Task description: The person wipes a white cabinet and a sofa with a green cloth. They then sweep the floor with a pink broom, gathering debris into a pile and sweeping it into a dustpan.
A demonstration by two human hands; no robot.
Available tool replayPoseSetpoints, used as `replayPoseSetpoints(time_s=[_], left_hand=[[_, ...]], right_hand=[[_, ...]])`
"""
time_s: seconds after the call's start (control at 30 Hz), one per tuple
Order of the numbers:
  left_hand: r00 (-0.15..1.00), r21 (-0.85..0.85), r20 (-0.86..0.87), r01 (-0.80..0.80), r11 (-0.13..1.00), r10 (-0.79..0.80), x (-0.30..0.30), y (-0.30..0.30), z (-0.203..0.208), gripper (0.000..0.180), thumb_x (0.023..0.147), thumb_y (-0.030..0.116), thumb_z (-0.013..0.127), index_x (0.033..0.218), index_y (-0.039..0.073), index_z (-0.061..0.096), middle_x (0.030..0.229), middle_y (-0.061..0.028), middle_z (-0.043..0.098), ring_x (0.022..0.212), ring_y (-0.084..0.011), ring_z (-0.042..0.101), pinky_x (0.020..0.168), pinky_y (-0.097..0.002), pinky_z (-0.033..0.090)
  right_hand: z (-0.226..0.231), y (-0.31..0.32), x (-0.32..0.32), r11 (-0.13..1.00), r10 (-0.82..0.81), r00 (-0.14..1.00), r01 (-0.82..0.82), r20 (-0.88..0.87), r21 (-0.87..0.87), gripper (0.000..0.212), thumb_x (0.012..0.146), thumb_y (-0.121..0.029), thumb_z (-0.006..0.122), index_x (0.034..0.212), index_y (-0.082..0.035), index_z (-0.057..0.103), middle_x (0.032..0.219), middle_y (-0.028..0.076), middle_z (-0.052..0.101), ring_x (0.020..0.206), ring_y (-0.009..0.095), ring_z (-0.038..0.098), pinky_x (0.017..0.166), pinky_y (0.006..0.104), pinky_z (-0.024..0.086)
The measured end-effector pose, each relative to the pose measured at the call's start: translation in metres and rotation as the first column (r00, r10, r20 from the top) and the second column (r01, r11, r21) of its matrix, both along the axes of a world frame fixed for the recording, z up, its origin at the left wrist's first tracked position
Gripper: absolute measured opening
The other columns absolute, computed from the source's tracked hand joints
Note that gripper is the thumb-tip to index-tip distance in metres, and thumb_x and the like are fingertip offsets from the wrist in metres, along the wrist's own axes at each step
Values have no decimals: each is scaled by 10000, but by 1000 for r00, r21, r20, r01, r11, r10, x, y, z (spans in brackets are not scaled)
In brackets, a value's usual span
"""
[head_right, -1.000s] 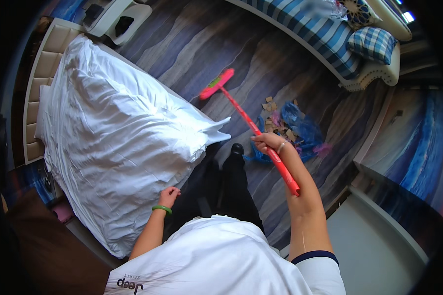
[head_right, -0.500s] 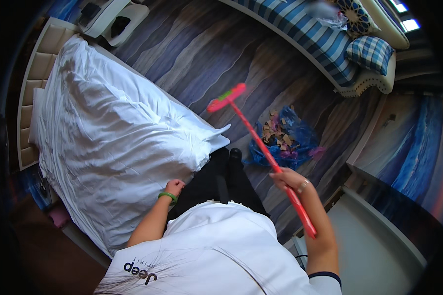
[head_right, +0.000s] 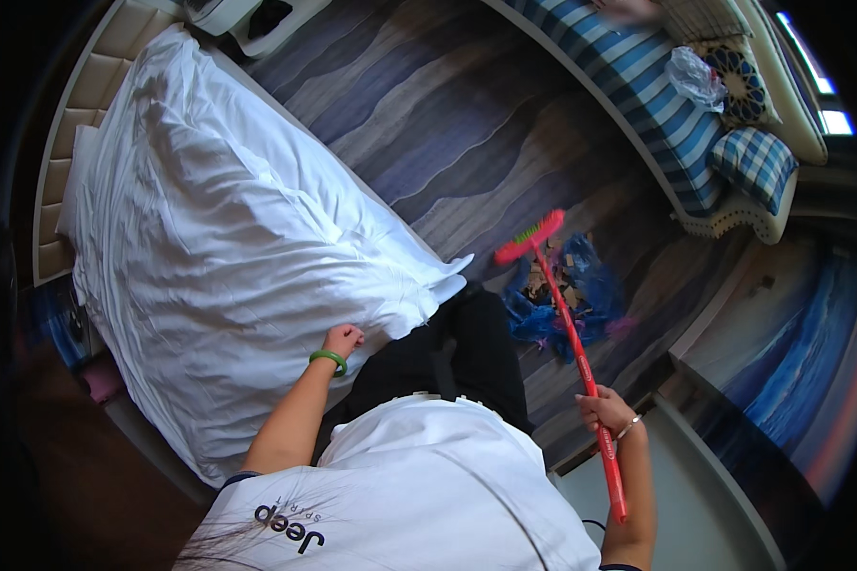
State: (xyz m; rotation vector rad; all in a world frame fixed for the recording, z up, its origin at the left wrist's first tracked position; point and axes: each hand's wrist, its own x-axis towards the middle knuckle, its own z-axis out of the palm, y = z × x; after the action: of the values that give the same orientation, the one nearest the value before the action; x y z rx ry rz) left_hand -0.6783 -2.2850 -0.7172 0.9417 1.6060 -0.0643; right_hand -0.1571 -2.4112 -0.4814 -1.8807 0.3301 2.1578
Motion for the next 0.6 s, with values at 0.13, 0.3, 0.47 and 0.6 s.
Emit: replayPoseSetpoints(time_s=[0.13,0.3,0.47,0.6], left_hand=[[1000,-47,-25,1,999,-2,-7,-21,8,180,835,175,534,796,23,621,711,-46,636,621,-110,588,545,-244,458],[983,-64,-76,-171,983,166,-13,-32,28,159,808,158,566,781,12,624,687,-59,636,629,-121,601,602,-266,477],[945,61,-97,-308,949,313,12,10,64,150,828,155,554,783,25,615,691,-53,631,584,-107,569,543,-241,457],[931,-18,-148,-340,940,334,44,5,57,142,833,156,546,804,35,615,701,-49,635,573,-98,561,514,-232,438]], right_hand=[[13,90,-8,988,133,989,-127,-69,88,155,853,-97,554,849,-129,402,540,-49,375,396,53,375,365,183,294],[-112,251,-66,797,459,881,-352,-114,491,262,873,-207,552,656,-110,442,485,-24,410,378,69,403,362,218,306],[-173,345,-75,867,346,912,-220,-222,448,309,885,-207,516,608,-99,432,478,-39,361,380,54,359,351,197,278],[-147,304,45,890,323,896,-178,-306,419,375,899,-272,485,560,-123,423,463,-41,411,357,64,378,345,207,272]])
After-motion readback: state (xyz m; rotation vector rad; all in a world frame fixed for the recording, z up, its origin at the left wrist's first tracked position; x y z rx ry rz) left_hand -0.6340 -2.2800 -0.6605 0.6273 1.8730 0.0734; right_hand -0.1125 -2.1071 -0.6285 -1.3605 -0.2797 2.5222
